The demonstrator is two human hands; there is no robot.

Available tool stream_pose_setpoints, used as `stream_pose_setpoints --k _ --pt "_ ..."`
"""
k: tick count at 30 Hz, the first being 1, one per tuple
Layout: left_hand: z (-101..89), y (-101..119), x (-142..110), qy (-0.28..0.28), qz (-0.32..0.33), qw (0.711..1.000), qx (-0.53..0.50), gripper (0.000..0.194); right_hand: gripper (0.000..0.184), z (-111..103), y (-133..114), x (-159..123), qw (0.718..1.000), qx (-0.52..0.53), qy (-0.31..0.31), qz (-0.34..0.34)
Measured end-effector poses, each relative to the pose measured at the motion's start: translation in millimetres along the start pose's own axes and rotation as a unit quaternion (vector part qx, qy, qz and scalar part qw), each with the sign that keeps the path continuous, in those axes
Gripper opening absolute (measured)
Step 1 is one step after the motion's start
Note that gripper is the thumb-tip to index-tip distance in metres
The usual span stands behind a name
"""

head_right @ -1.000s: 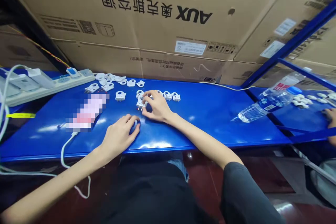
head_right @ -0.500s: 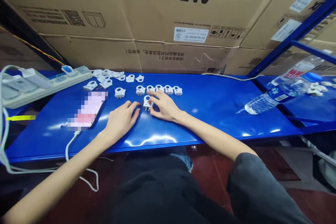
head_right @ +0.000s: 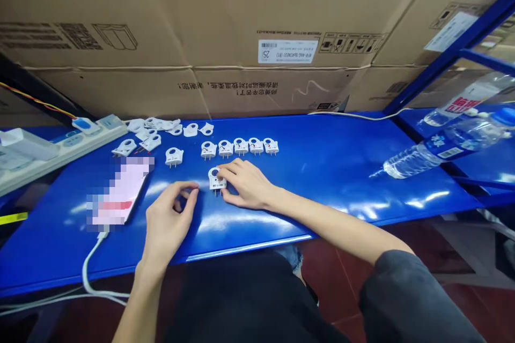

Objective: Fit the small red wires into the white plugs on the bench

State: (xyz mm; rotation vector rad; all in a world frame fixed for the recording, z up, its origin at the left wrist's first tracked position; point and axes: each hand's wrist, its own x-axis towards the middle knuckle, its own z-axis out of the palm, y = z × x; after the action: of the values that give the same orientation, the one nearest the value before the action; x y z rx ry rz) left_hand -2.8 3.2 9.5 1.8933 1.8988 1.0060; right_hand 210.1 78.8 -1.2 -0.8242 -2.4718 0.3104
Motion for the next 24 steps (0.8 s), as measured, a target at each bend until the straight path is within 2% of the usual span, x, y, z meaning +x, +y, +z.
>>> stream_pose_setpoints --k 4,6,13,16,20,24 --pt "-3.1 2.0 -7.2 0.031 -0.058 0.997 -0.032 0.016 0.029 -1.6 0.3 0.4 1.000 0.022 0.000 0.005" --pt "-3.7 2.8 -7.7 0.038 -0.067 0.996 -0.049 0.018 0.031 -2.4 0.0 0.7 1.000 0.027 0.001 0.008" --pt "-2.2 5.4 -4.3 -0.014 0.023 0.998 -0.063 0.030 0.035 -2.2 0.8 0.9 0.999 0.035 0.002 0.009" --pt "-2.1 5.8 -4.8 -0.013 0.009 0.998 -0.061 0.028 0.036 -2.4 1.0 1.0 0.999 0.035 -0.010 0.015" --pt "-2.0 6.8 -5.0 0.018 -0.033 0.997 -0.067 0.023 0.035 -3.9 0.3 2.5 0.999 0.035 -0.026 0.020" --pt "-1.6 5.9 -4.7 0.011 -0.025 0.997 -0.073 0.022 0.037 -4.5 0.0 2.9 0.999 0.039 -0.027 0.021"
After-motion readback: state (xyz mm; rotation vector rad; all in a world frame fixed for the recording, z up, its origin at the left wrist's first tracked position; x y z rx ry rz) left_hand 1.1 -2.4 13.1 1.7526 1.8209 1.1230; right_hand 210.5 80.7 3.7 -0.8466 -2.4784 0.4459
